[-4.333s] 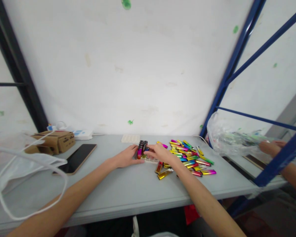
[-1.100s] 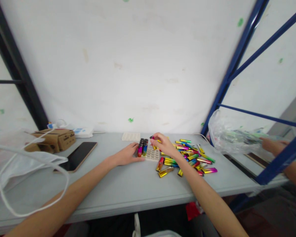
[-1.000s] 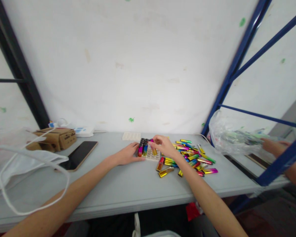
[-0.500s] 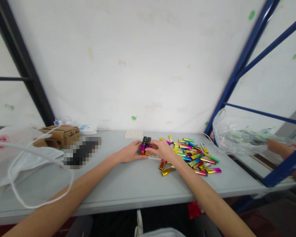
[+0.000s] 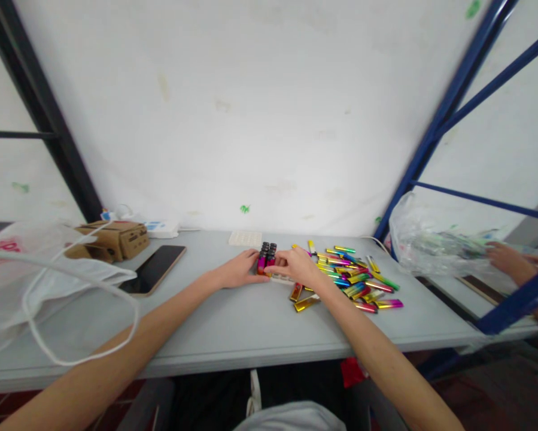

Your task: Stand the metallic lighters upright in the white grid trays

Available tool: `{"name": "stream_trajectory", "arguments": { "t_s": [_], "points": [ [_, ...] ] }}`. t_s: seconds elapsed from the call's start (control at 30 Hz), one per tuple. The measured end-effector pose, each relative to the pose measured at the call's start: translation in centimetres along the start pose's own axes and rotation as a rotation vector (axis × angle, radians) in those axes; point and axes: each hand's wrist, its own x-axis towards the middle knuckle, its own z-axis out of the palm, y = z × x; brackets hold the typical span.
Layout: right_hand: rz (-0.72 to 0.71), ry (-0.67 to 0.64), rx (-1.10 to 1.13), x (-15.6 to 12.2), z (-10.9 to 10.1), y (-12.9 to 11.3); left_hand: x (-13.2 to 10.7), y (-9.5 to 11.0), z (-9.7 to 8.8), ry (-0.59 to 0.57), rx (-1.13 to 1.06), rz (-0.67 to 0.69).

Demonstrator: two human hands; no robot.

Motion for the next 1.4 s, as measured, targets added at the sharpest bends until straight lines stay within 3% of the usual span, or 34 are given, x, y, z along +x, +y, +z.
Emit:
{"name": "stream_trajectory", "arguments": {
  "t_s": [0.13,0.27,0.33,0.43,0.57,0.8,0.93,1.1,1.3,1.4],
  "points": [
    [0.012,0.0,-0.005,-0.5,-2.1,1.2,0.1,0.0,0.0,-0.025,0.062,-0.008],
    [0.209,0.02,-0.139,-1.7,-5.1,3.1,0.2,-0.1,0.0,-0.034,0.091,-0.018],
    [0.272,-0.038,-0.129,-2.4,-6.5,3.7,0.2,-0.1,0.1,-0.035,0.1,-0.022],
    [0.209,-0.202,-0.007,-3.1,-7.8,3.7,0.3,-0.2,0.0,-0.03,0.093,-0.013],
    [0.043,-0.426,0.117,-3.3,-7.8,3.0,0.4,-0.8,-0.3,-0.047,0.048,-0.002],
    [0.042,-0.488,0.063,-2.8,-6.3,2.7,-0.3,-2.6,-1.7,-0.03,0.06,-0.026],
    [0.107,-0.374,0.108,-2.4,-5.6,4.3,-0.6,-2.7,-2.2,-0.032,0.093,-0.078],
    [0.172,-0.117,0.467,-1.5,-4.5,5.6,-0.7,-2.2,-2.2,-0.017,0.105,-0.081],
    [0.187,0.188,0.631,-0.2,-3.2,4.3,-0.8,-1.7,-2.2,-0.015,0.106,-0.096],
    [0.225,0.235,0.842,-0.1,-2.3,3.4,-0.9,-1.1,-2.0,-0.028,0.073,-0.084]
  ]
}}
